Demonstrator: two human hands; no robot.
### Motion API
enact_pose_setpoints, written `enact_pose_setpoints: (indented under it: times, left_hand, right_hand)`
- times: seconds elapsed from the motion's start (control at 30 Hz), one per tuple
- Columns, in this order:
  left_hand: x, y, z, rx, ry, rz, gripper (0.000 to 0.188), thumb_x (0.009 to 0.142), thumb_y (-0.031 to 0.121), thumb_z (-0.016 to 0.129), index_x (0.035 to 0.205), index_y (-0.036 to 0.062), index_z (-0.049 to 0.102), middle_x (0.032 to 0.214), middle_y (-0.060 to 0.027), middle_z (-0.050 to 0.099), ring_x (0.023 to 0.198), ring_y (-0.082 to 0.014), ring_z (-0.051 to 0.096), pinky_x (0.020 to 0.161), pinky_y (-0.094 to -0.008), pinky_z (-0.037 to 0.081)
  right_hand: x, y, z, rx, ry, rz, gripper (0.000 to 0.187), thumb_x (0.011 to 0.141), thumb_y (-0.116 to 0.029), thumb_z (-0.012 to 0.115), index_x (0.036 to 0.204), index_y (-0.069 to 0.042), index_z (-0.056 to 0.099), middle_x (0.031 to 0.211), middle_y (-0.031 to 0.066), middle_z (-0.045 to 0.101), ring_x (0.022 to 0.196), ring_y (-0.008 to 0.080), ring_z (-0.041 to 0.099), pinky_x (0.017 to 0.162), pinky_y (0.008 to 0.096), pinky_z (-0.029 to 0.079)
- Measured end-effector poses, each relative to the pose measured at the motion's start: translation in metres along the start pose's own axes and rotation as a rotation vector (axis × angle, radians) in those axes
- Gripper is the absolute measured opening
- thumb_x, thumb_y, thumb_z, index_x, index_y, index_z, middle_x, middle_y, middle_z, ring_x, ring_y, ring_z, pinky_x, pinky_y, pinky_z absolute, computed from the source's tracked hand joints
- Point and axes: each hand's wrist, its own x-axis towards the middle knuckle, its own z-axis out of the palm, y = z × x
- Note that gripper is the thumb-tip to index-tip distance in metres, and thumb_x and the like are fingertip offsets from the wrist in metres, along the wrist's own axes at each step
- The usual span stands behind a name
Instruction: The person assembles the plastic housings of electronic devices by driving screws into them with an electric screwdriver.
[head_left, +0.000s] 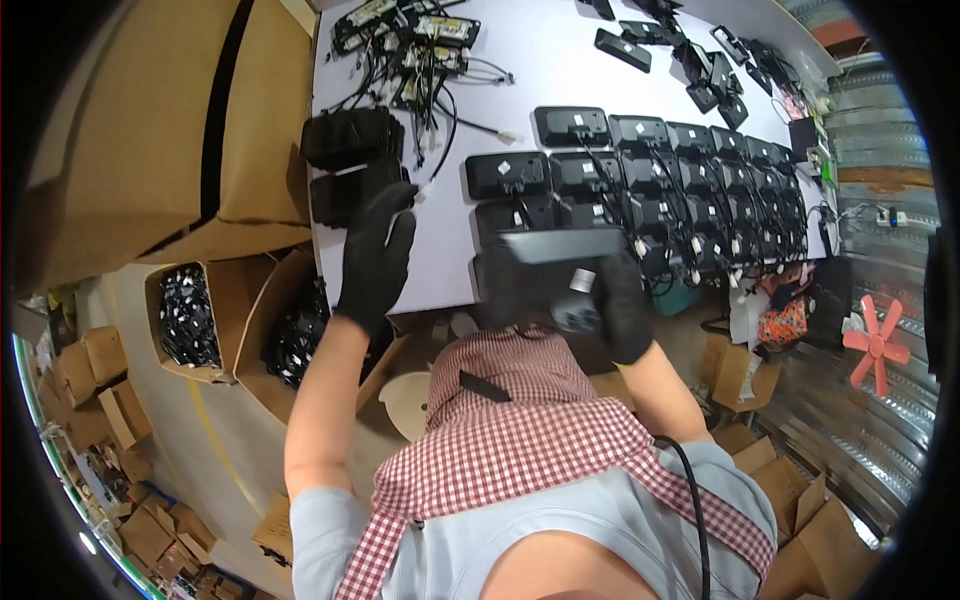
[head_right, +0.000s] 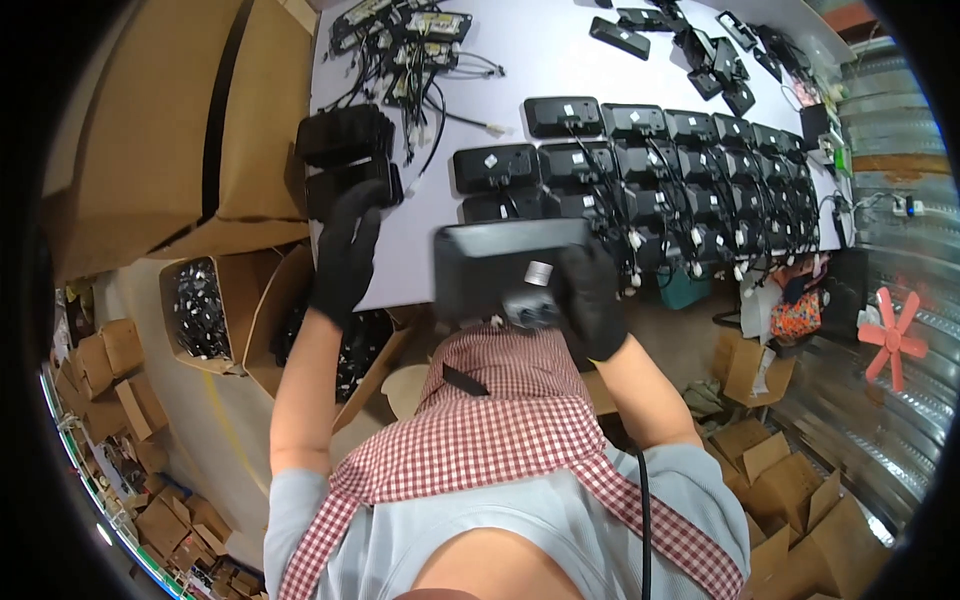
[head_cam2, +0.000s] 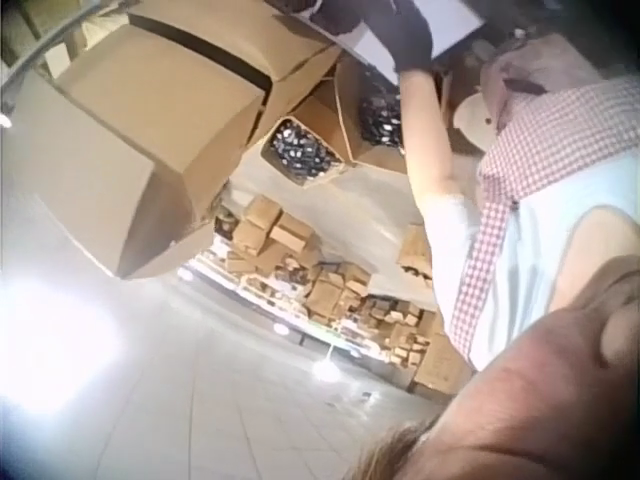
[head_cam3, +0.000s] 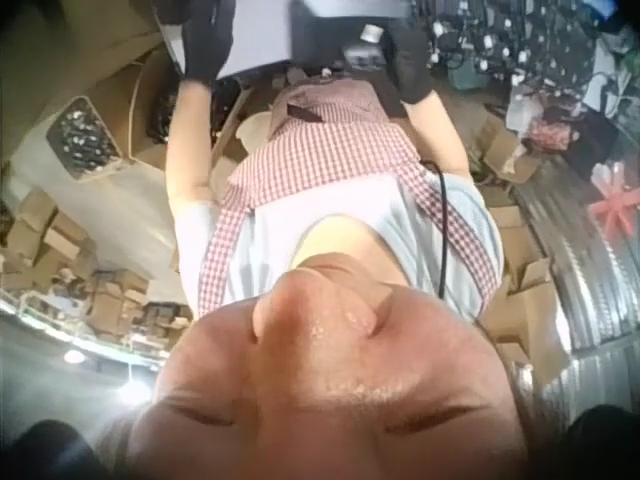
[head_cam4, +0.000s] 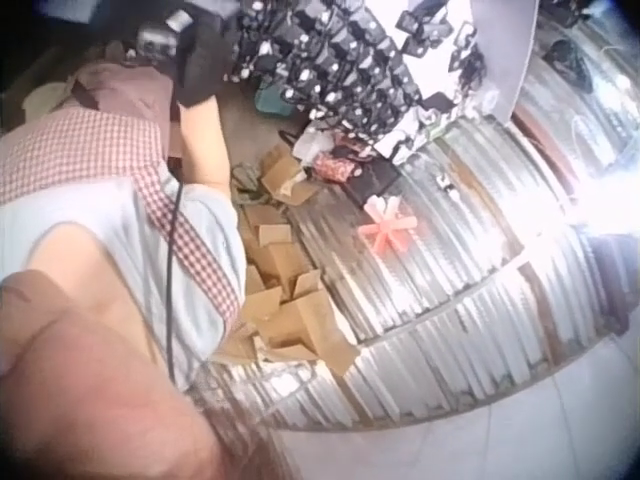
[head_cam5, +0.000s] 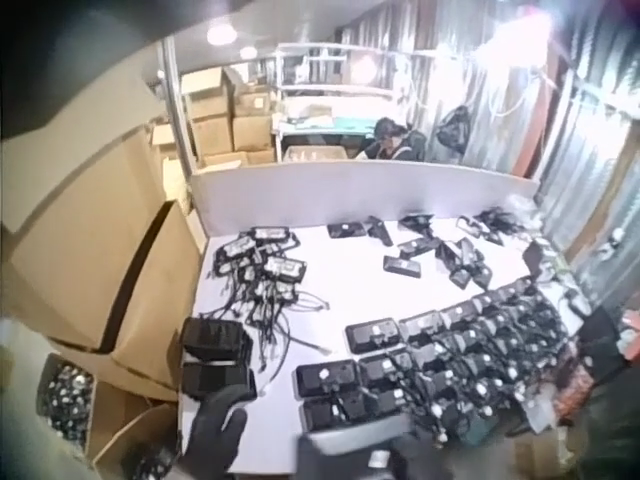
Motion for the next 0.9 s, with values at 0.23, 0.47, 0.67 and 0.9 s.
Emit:
enact_pose_setpoints:
  times: [0.23, 0.47, 0.67, 0.9]
  left_hand:
    - [0.165, -0.150, 0.112, 0.581, -0.287, 0.213, 0.035, 0.087, 0.020, 0.055, 0.120, 0.0110, 0.064, 0.119, -0.0156, 0.065, 0.117, -0.0334, 0.058, 0.102, -0.0461, 0.044]
    - [0.225, -0.188, 0.135, 1.156, -0.664, 0.231, 0.037, 0.088, 0.045, 0.054, 0.094, 0.0136, 0.072, 0.099, -0.0104, 0.069, 0.101, -0.0299, 0.065, 0.094, -0.0490, 0.045]
    - [0.235, -0.109, 0.096, 1.126, -0.893, 0.314, 0.031, 0.086, 0.037, 0.063, 0.102, 0.0129, 0.074, 0.105, -0.0104, 0.070, 0.106, -0.0283, 0.063, 0.093, -0.0427, 0.048]
    - [0.200, -0.007, 0.053, -0.597, -1.322, -0.236, 0.051, 0.101, 0.038, 0.053, 0.138, 0.0047, 0.050, 0.128, -0.0080, 0.060, 0.117, -0.0192, 0.054, 0.103, -0.0355, 0.042]
  right_hand:
    - [-0.025, -0.042, -0.062, 0.623, -0.300, -0.011, 0.060, 0.103, -0.047, 0.042, 0.148, -0.008, 0.036, 0.147, 0.0133, 0.044, 0.134, 0.0274, 0.044, 0.116, 0.0424, 0.032]
    - [-0.011, -0.017, -0.101, 0.927, 0.031, -0.172, 0.066, 0.097, -0.054, 0.051, 0.146, -0.011, 0.040, 0.146, 0.0089, 0.046, 0.131, 0.0269, 0.047, 0.112, 0.0445, 0.036]
    - [0.032, -0.036, -0.047, 0.021, 0.256, -0.053, 0.047, 0.102, -0.036, 0.046, 0.137, -0.005, 0.049, 0.131, 0.0150, 0.056, 0.115, 0.0247, 0.058, 0.099, 0.0409, 0.047]
    - [0.068, -0.075, 0.032, -0.269, 0.252, 0.165, 0.039, 0.092, -0.033, 0.065, 0.112, -0.001, 0.057, 0.087, 0.0020, 0.060, 0.073, 0.0085, 0.057, 0.065, 0.0232, 0.049]
